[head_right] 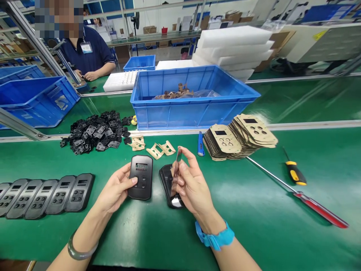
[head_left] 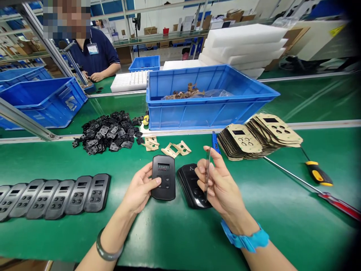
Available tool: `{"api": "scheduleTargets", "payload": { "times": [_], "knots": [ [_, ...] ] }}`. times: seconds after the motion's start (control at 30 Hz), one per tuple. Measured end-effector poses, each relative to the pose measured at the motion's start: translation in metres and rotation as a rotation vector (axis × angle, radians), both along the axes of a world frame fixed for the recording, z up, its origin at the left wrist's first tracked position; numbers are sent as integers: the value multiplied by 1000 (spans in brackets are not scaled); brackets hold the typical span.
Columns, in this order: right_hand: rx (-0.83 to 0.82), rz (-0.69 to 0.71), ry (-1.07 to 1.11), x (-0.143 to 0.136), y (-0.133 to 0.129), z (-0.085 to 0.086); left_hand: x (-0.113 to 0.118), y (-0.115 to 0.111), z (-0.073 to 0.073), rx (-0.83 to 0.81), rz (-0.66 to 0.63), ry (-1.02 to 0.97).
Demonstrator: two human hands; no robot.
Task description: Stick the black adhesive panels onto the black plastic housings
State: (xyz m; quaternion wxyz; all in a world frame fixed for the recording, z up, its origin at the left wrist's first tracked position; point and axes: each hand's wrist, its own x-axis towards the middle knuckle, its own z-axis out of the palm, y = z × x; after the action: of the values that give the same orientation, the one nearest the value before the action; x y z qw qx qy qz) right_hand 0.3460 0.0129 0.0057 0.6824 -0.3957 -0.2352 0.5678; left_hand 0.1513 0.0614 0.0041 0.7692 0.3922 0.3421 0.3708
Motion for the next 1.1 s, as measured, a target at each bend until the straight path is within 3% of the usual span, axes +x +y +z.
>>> {"api": "scheduleTargets", "payload": {
  "times": [0.2, 0.53, 1.1],
  "knots": [
    [2, 0, -160, -7, -2, -1, 7, -6, -4, -135, -20, -65],
    [31, 76, -466, -12, -7, -6, 15, -13, 3, -276, -8, -147],
    [17, 163, -531, -17, -8, -5, 18, -19, 1, -282, -18, -199]
  ]
}}
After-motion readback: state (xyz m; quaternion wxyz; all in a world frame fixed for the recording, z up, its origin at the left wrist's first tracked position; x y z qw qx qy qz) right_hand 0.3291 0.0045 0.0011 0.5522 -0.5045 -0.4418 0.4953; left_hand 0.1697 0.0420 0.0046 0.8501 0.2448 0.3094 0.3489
